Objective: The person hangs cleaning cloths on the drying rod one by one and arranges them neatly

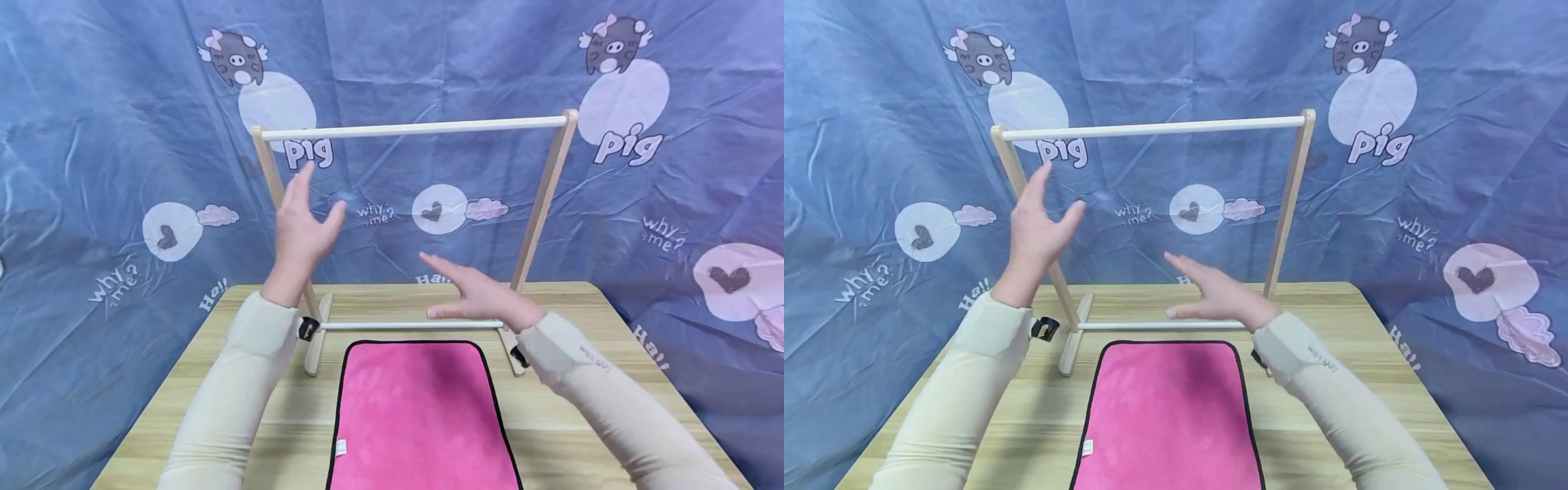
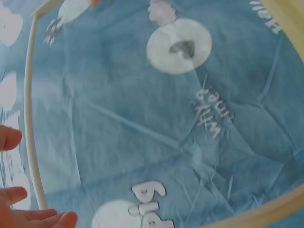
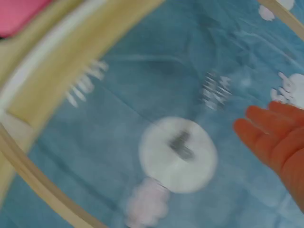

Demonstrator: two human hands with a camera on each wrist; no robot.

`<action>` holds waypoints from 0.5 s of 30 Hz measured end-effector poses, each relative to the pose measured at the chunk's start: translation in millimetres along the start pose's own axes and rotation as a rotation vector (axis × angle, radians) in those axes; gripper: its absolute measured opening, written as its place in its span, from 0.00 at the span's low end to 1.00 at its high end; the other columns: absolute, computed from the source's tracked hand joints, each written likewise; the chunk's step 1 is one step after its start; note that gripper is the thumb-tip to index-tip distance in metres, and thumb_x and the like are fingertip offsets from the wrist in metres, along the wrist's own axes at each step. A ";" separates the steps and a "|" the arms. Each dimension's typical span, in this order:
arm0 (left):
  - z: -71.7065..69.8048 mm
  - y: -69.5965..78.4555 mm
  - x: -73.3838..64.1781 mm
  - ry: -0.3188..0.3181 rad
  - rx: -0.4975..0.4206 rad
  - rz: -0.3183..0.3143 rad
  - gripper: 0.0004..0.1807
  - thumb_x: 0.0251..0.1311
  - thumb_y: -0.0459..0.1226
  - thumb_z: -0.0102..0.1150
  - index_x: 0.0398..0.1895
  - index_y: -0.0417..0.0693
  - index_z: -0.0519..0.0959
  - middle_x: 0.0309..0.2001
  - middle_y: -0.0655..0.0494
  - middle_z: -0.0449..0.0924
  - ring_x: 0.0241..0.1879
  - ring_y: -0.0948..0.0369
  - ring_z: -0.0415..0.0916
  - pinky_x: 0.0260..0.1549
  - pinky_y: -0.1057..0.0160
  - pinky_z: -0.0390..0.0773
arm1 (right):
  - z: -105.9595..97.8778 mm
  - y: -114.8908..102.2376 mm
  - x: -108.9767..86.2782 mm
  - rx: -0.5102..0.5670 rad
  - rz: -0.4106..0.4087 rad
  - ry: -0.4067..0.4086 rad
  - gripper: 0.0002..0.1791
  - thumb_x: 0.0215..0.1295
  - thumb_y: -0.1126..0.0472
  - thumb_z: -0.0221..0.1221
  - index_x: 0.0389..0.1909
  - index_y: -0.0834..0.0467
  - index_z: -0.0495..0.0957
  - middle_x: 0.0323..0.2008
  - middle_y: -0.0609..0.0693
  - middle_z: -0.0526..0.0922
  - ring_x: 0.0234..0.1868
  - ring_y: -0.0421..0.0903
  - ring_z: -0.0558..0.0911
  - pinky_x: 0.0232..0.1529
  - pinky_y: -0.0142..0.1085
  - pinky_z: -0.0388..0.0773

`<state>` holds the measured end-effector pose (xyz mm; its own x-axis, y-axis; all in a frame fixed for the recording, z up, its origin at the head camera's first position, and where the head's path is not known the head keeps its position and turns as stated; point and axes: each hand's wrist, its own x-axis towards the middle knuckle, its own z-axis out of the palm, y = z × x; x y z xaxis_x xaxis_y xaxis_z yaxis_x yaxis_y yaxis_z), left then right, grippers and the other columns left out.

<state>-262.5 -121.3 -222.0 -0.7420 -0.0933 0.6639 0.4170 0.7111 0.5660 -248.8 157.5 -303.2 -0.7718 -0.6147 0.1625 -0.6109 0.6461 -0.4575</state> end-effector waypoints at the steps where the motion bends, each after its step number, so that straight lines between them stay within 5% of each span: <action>1: -2.5 -2.6 1.7 0.046 -0.017 -0.005 0.37 0.52 0.48 0.57 0.67 0.58 0.58 0.67 0.53 0.59 0.66 0.56 0.56 0.63 0.53 0.60 | 9.0 4.4 -2.5 0.028 -0.024 0.013 0.53 0.47 0.36 0.61 0.70 0.42 0.43 0.70 0.50 0.50 0.68 0.53 0.55 0.66 0.50 0.54; 7: -9.5 -22.2 8.8 0.233 -0.124 -0.078 0.34 0.51 0.44 0.59 0.64 0.55 0.62 0.64 0.56 0.64 0.62 0.59 0.61 0.61 0.65 0.62 | 59.6 21.1 -21.8 0.167 -0.042 0.050 0.51 0.46 0.40 0.64 0.70 0.48 0.50 0.69 0.51 0.55 0.68 0.52 0.57 0.66 0.50 0.55; 15: -0.7 -49.0 9.8 0.309 -0.294 -0.201 0.32 0.52 0.39 0.59 0.64 0.57 0.64 0.64 0.60 0.64 0.60 0.57 0.64 0.59 0.66 0.65 | 112.8 30.6 -46.9 0.307 0.053 -0.010 0.49 0.43 0.42 0.66 0.68 0.43 0.54 0.67 0.51 0.59 0.67 0.55 0.58 0.64 0.54 0.57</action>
<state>-289.9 -157.6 -242.9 -0.6512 -0.4435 0.6159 0.4451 0.4342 0.7832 -211.3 155.1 -423.4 -0.7986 -0.5892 0.1233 -0.4866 0.5114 -0.7083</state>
